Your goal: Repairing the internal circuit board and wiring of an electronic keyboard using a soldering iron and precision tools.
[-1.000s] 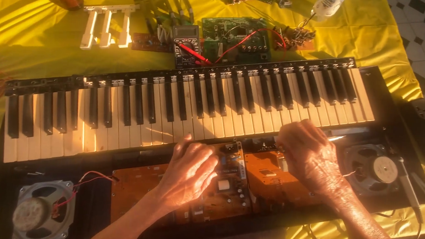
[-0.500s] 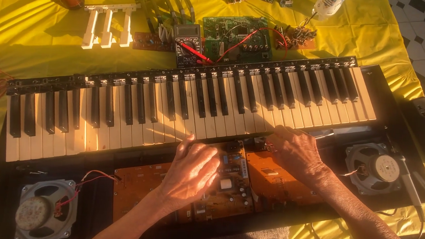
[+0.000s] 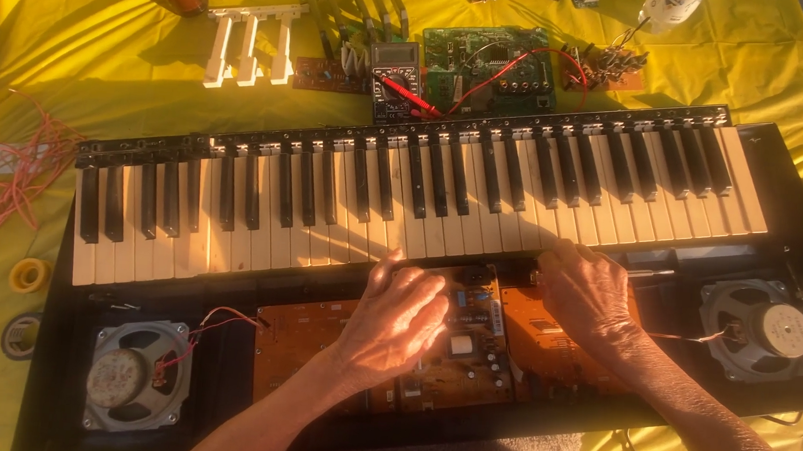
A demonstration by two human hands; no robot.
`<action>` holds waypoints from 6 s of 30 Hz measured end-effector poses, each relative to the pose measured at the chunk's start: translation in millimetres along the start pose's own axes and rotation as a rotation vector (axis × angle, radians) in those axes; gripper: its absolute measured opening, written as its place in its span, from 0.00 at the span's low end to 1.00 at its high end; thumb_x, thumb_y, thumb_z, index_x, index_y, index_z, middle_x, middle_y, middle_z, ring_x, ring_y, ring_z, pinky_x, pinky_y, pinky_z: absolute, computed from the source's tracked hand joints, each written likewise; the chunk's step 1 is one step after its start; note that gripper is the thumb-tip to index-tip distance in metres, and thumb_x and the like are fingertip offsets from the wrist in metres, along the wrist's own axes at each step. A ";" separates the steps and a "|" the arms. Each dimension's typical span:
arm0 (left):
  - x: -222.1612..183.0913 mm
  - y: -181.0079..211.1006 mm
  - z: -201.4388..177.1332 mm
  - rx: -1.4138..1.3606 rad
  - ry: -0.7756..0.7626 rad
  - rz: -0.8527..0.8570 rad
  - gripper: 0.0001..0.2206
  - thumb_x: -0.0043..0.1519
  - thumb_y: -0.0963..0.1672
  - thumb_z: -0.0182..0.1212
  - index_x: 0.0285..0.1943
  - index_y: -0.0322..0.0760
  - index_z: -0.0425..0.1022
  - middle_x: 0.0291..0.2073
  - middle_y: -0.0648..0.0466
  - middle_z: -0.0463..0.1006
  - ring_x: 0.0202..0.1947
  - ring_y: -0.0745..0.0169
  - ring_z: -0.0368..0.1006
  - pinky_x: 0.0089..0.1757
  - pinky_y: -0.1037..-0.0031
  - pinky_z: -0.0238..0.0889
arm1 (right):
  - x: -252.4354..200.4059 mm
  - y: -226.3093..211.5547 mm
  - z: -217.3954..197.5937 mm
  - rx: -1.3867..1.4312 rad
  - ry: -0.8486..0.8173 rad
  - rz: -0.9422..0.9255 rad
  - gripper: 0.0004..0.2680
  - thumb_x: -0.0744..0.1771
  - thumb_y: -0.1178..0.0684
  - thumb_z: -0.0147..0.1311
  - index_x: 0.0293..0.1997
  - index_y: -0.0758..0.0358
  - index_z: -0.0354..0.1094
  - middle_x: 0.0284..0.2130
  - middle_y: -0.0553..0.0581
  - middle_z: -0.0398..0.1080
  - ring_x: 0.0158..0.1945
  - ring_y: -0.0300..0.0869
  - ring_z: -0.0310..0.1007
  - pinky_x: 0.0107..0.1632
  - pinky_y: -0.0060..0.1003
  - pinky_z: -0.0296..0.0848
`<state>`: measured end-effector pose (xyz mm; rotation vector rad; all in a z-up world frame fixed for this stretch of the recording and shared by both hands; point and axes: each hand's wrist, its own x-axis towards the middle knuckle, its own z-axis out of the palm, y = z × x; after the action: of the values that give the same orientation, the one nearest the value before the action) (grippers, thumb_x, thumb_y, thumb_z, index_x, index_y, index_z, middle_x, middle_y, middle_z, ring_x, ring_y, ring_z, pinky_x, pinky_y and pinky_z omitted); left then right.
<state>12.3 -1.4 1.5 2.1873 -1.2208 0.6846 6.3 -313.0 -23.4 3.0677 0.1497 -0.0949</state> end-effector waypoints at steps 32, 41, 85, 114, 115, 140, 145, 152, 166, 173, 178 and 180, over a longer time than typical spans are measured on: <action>63.2 45.6 -66.9 -0.875 0.016 -0.534 0.11 0.64 0.39 0.60 0.55 0.38 0.78 0.38 0.50 0.77 0.40 0.58 0.74 0.51 0.58 0.68 | -42.7 -85.5 -183.9 0.420 0.563 -0.448 0.02 0.64 0.54 0.62 0.31 0.50 0.74 0.27 0.47 0.68 0.28 0.42 0.73 0.33 0.37 0.78; 77.1 52.5 -80.5 -1.555 0.130 -0.685 0.07 0.65 0.41 0.63 0.45 0.28 0.79 0.28 0.45 0.77 0.34 0.60 0.72 0.45 0.67 0.68 | -30.4 -87.1 -190.8 0.474 0.715 -0.782 0.02 0.66 0.57 0.58 0.37 0.61 0.75 0.28 0.54 0.68 0.26 0.45 0.71 0.31 0.39 0.77; 57.4 49.4 -9.6 -0.231 -0.127 -0.209 0.15 0.51 0.32 0.60 0.44 0.37 0.70 0.36 0.50 0.70 0.41 0.51 0.73 0.48 0.57 0.69 | -30.7 -22.7 -133.3 0.097 0.285 -0.511 0.05 0.60 0.56 0.63 0.33 0.59 0.71 0.28 0.55 0.72 0.30 0.47 0.76 0.32 0.39 0.75; 25.7 44.7 7.4 0.114 -0.446 -0.138 0.26 0.50 0.51 0.71 0.57 0.41 0.73 0.48 0.44 0.76 0.62 0.53 0.67 0.69 0.34 0.30 | -1.4 -12.0 -73.1 0.119 0.217 -0.428 0.07 0.59 0.55 0.67 0.34 0.56 0.73 0.27 0.51 0.73 0.30 0.47 0.79 0.31 0.44 0.81; 26.5 46.6 6.2 0.085 -0.398 -0.158 0.26 0.50 0.49 0.72 0.57 0.40 0.73 0.48 0.43 0.75 0.61 0.53 0.69 0.70 0.35 0.31 | -1.1 -12.8 -63.4 0.127 0.230 -0.443 0.08 0.57 0.54 0.68 0.33 0.55 0.73 0.28 0.51 0.73 0.30 0.48 0.79 0.30 0.46 0.80; 14.5 17.2 21.0 0.155 -0.299 0.011 0.02 0.56 0.40 0.64 0.34 0.34 0.77 0.45 0.44 0.70 0.54 0.43 0.66 0.65 0.31 0.37 | -1.1 -31.9 -64.0 0.111 0.123 -0.501 0.05 0.63 0.55 0.64 0.38 0.53 0.73 0.31 0.47 0.73 0.30 0.46 0.81 0.31 0.44 0.81; 15.2 19.1 22.0 0.143 -0.255 0.024 0.04 0.55 0.39 0.65 0.35 0.32 0.76 0.44 0.43 0.69 0.52 0.42 0.65 0.64 0.31 0.39 | -0.1 -28.6 -51.2 0.059 0.175 -0.546 0.03 0.64 0.55 0.61 0.35 0.55 0.70 0.27 0.49 0.72 0.29 0.43 0.80 0.31 0.39 0.80; 14.7 17.2 23.6 0.169 -0.271 0.038 0.04 0.55 0.39 0.65 0.36 0.33 0.77 0.44 0.44 0.69 0.52 0.43 0.66 0.65 0.32 0.39 | -3.8 -24.0 -38.1 0.046 0.246 -0.558 0.03 0.65 0.53 0.60 0.35 0.55 0.69 0.28 0.50 0.71 0.30 0.42 0.79 0.33 0.36 0.80; 10.3 18.3 26.1 0.128 -0.271 -0.002 0.04 0.55 0.39 0.68 0.35 0.34 0.78 0.42 0.45 0.71 0.53 0.46 0.66 0.67 0.35 0.35 | -13.4 -36.9 -31.1 -0.108 0.191 -0.498 0.03 0.64 0.53 0.59 0.31 0.53 0.68 0.25 0.47 0.68 0.29 0.39 0.75 0.32 0.35 0.75; 9.4 18.8 24.6 0.152 -0.283 -0.013 0.04 0.57 0.40 0.69 0.35 0.36 0.78 0.42 0.47 0.71 0.53 0.49 0.66 0.68 0.37 0.32 | -14.3 -41.2 -45.1 -0.043 0.109 -0.358 0.03 0.64 0.50 0.58 0.32 0.52 0.69 0.25 0.45 0.67 0.28 0.39 0.76 0.32 0.38 0.77; 10.1 20.3 21.5 0.185 -0.313 -0.021 0.05 0.57 0.42 0.70 0.35 0.38 0.77 0.42 0.49 0.70 0.53 0.51 0.67 0.69 0.38 0.34 | -12.4 -50.6 -52.5 -0.008 -0.043 -0.249 0.06 0.68 0.51 0.52 0.31 0.54 0.67 0.22 0.46 0.67 0.26 0.36 0.74 0.35 0.31 0.78; 9.2 20.5 22.4 0.172 -0.288 -0.015 0.06 0.56 0.41 0.71 0.35 0.38 0.77 0.42 0.48 0.70 0.53 0.50 0.67 0.69 0.37 0.34 | -13.0 -49.0 -43.9 -0.032 -0.030 -0.255 0.06 0.67 0.51 0.55 0.30 0.53 0.66 0.22 0.46 0.66 0.26 0.37 0.73 0.34 0.32 0.75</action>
<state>2.5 -30.9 -4.5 2.5021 -1.3258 0.4958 -8.9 -262.4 18.0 2.9973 0.5347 -0.1497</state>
